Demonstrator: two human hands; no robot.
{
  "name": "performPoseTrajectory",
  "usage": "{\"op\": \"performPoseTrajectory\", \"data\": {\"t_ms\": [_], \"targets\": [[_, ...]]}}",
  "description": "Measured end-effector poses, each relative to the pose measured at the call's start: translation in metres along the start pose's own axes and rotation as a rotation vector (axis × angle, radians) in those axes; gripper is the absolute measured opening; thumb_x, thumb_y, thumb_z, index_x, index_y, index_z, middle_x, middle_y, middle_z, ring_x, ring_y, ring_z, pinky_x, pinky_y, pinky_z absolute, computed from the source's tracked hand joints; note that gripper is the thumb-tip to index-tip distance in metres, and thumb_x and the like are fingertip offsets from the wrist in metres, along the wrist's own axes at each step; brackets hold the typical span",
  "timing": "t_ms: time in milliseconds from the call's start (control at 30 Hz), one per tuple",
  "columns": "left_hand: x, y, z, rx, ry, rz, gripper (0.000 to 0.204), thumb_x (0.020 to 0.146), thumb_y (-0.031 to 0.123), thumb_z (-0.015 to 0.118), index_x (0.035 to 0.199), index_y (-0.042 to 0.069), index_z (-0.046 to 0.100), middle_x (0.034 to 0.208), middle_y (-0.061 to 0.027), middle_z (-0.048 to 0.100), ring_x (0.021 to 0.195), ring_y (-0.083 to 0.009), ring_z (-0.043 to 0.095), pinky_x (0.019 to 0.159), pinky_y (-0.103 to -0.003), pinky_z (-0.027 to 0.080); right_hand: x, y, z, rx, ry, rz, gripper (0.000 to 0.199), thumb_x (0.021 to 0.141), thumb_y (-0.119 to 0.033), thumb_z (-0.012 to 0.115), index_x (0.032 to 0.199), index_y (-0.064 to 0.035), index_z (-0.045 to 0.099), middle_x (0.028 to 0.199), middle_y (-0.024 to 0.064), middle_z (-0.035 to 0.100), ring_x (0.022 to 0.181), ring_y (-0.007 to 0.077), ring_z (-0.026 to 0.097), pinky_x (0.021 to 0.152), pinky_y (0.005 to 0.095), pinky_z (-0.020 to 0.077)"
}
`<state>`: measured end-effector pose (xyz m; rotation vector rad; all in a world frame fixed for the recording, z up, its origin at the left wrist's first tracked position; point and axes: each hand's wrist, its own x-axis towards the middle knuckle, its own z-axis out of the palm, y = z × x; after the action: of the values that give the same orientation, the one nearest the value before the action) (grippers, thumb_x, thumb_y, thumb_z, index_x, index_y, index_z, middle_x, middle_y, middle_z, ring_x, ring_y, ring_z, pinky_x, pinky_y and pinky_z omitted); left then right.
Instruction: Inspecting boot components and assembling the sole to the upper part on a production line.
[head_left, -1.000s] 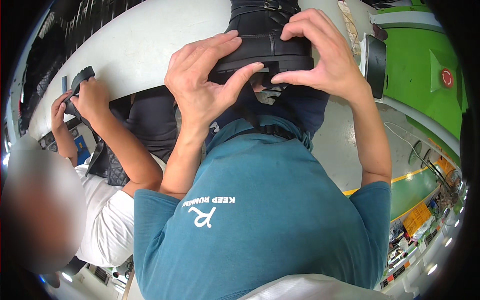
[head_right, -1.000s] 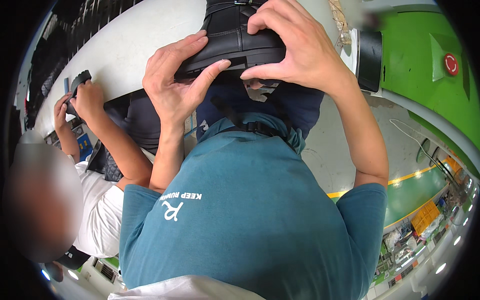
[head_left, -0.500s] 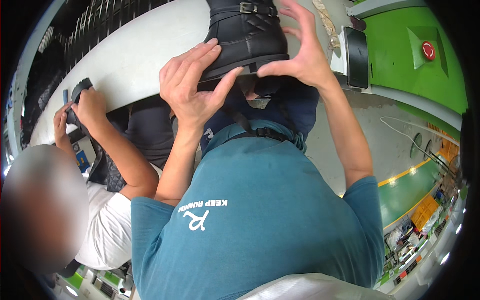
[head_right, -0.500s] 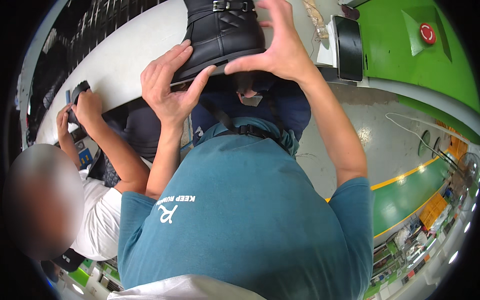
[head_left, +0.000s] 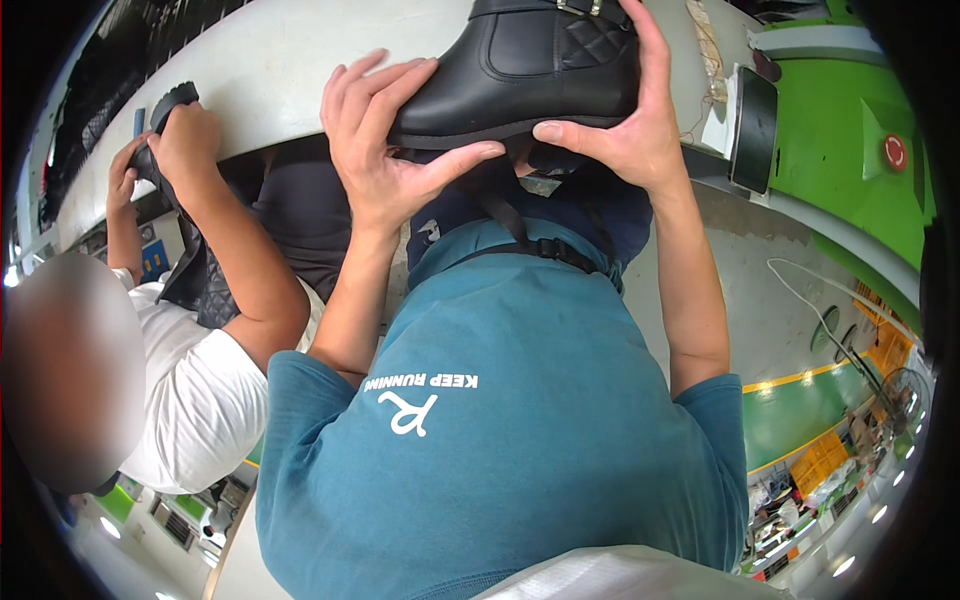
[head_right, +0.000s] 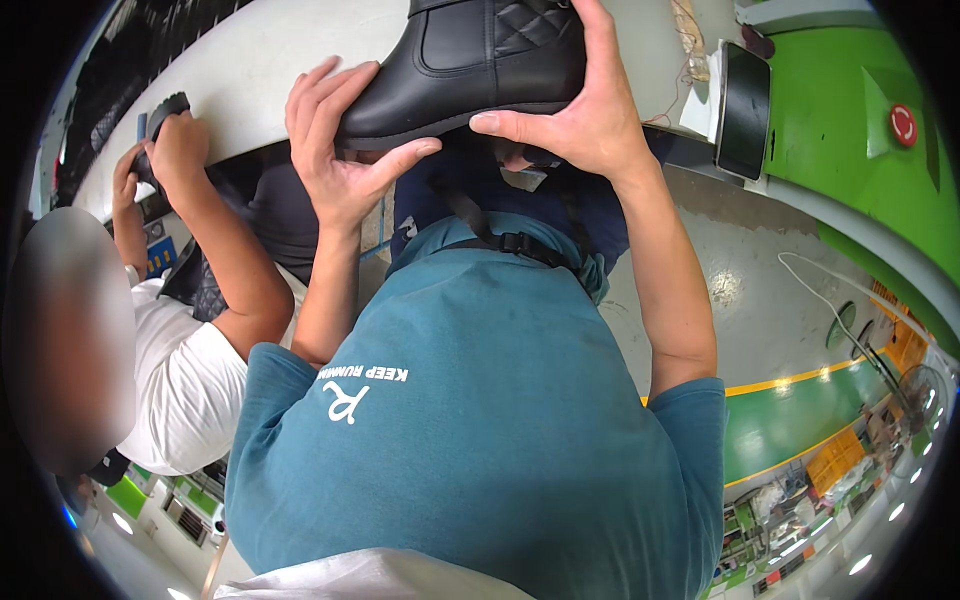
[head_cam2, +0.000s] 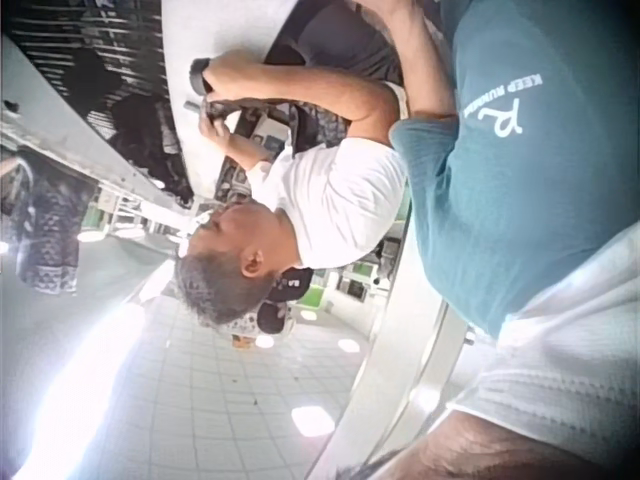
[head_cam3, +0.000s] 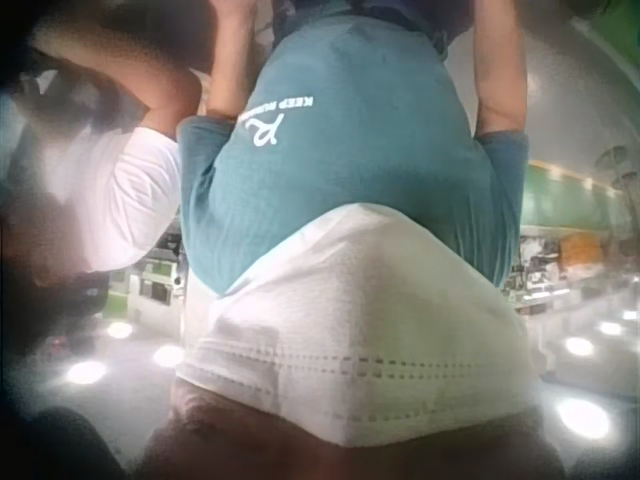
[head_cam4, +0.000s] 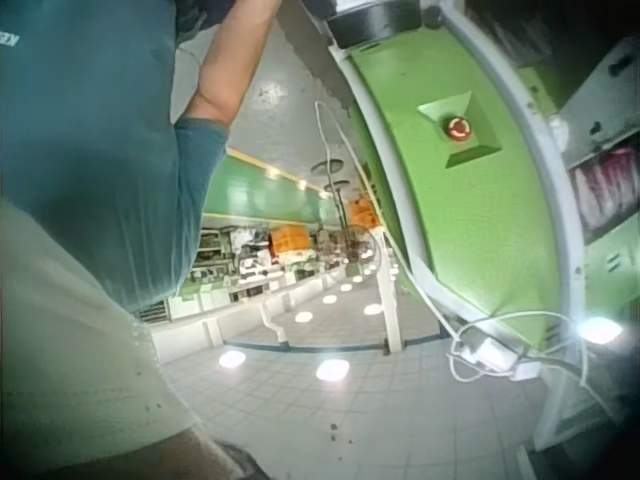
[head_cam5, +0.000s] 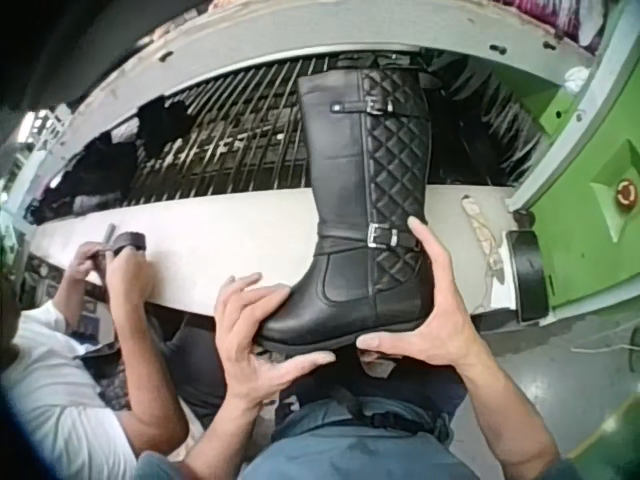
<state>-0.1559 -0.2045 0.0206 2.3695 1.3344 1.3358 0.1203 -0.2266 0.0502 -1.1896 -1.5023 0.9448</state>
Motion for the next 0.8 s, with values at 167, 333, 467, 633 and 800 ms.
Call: {"op": "performPoseTrajectory", "data": {"t_ms": [167,333,467,633,800], "targets": [[-0.009,-0.008,0.005,-0.099,0.049,-0.004,0.078,0.056,0.055,0.105,0.116,0.01,0.083,0.113,-0.0052,0.078,0.112,-0.0261,0.072,0.125,-0.059,0.036,-0.001,0.021,0.017,0.065,0.09,-0.135,0.131,0.069,-0.023,0.108,0.172,-0.0087,0.028,0.146,0.0178,0.055,0.139,0.0305,0.058,0.117,0.0431,0.0496],[-0.013,-0.003,0.006,-0.098,0.103,-0.009,0.077,0.055,0.056,0.106,0.112,0.01,0.083,0.108,-0.0033,0.079,0.107,-0.023,0.074,0.121,-0.057,0.042,0.01,0.029,0.007,0.583,0.151,0.309,0.049,0.095,-0.016,0.086,0.137,-0.0007,0.066,0.122,0.0105,0.075,0.111,0.0227,0.073,0.101,0.0396,0.0576],[-0.016,-0.023,-0.005,-0.351,0.005,-0.07,0.073,0.06,0.038,0.109,0.121,0.007,0.082,0.113,-0.007,0.081,0.11,-0.0278,0.075,0.109,-0.044,0.055,0.022,0.039,0.001,0.438,0.006,0.437,0.068,0.096,-0.024,0.089,0.151,0.0029,0.058,0.135,0.0146,0.073,0.118,0.0207,0.073,0.108,0.0383,0.0574],[-0.026,-0.039,-0.002,-0.767,-0.013,-0.325,0.075,0.061,0.02,0.11,0.129,0.006,0.079,0.133,-0.01,0.074,0.125,-0.0228,0.071,0.107,-0.036,0.056,0.02,0.046,-0.001,0.439,0.095,0.395,0.068,0.093,-0.021,0.09,0.148,0.0023,0.059,0.133,0.012,0.073,0.118,0.0206,0.072,0.108,0.0368,0.0557],[-0.021,-0.043,0.0,-0.803,-0.042,-0.28,0.073,0.064,0.017,0.109,0.129,0.006,0.079,0.135,-0.0097,0.073,0.128,-0.0229,0.069,0.112,-0.036,0.054,0.012,0.045,0.001,0.428,0.156,0.331,0.06,0.1,-0.019,0.082,0.151,0.0016,0.057,0.139,0.0155,0.072,0.121,0.0245,0.074,0.106,0.0394,0.0602]]}}
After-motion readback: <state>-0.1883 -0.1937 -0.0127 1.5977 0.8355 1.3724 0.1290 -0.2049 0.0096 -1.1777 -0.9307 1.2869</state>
